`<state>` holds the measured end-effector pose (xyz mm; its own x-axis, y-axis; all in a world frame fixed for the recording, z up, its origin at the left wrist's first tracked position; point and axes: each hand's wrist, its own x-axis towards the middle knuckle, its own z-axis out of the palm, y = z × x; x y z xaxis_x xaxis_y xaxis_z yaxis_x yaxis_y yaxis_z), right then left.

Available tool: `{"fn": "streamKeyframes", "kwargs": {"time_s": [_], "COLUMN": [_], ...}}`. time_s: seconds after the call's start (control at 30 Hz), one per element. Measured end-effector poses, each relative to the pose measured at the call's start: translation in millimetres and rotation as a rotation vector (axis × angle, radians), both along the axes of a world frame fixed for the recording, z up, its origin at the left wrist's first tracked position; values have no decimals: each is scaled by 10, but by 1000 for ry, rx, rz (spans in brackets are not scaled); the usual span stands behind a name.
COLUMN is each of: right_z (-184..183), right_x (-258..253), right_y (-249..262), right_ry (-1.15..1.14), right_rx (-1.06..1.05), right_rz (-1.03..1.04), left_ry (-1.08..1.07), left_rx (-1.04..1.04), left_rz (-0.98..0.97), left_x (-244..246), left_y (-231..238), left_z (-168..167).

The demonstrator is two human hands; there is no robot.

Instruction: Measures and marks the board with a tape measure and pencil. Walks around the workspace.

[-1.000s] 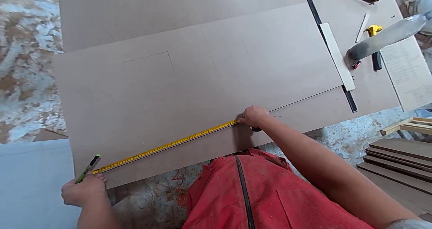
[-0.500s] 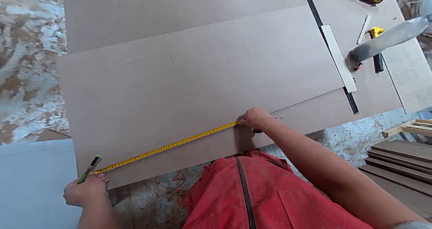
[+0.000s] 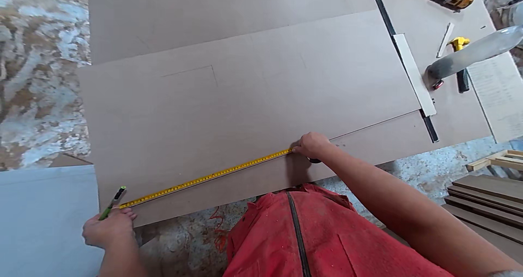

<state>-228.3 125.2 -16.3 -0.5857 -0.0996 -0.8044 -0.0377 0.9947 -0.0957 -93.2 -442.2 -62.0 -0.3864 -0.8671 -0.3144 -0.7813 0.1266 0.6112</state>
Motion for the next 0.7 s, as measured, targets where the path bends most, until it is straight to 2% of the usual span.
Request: {"fn": "streamKeyframes", "kwargs": {"time_s": [0.7], "right_z": [-61], "right_x": [-47], "right_y": [25], "right_ry": [-3], "right_rx": [-35], "right_rz": [74], "left_ry": [91], "left_rx": [48], "left_rz": [46], "left_x": [37], "left_y": [6], "left_z": [46]}}
